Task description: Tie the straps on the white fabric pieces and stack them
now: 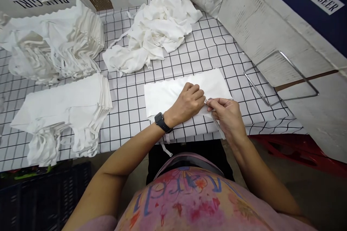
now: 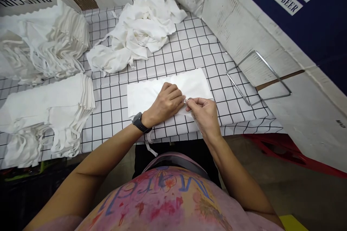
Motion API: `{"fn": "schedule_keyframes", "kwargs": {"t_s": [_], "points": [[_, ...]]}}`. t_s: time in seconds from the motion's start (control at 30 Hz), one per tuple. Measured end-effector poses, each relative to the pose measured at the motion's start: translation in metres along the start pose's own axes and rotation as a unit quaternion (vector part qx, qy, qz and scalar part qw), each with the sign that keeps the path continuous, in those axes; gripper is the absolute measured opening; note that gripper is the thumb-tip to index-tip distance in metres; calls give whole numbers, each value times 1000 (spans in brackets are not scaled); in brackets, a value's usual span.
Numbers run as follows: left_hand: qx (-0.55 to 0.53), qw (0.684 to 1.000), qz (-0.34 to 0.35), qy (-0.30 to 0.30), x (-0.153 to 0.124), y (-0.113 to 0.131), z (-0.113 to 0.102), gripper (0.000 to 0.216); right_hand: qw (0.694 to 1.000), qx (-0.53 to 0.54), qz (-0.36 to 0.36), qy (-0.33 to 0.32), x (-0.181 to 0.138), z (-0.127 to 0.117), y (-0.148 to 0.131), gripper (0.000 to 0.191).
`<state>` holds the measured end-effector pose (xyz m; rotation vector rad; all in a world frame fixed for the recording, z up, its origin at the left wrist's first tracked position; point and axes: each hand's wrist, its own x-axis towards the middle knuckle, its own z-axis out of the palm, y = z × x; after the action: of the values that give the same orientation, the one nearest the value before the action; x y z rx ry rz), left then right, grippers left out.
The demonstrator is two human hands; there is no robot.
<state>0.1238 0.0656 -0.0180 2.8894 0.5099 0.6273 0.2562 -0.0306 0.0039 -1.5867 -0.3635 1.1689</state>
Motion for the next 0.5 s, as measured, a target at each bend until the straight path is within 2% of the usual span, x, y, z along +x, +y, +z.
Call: {"fn": "schedule_keyframes", "kwargs": {"t_s": [0.27,0.37,0.5], "points": [[45,997,33,60,-3,2,5,33,998,10,-15,54,1,-2,1,17],[60,997,17,53,-3,5,10,34,999,-10,-16,36,0,-9,1,20],[78,996,0,41,-2,9,16,32,997,-70,-10,-8,-8,-30,1,34]]}}
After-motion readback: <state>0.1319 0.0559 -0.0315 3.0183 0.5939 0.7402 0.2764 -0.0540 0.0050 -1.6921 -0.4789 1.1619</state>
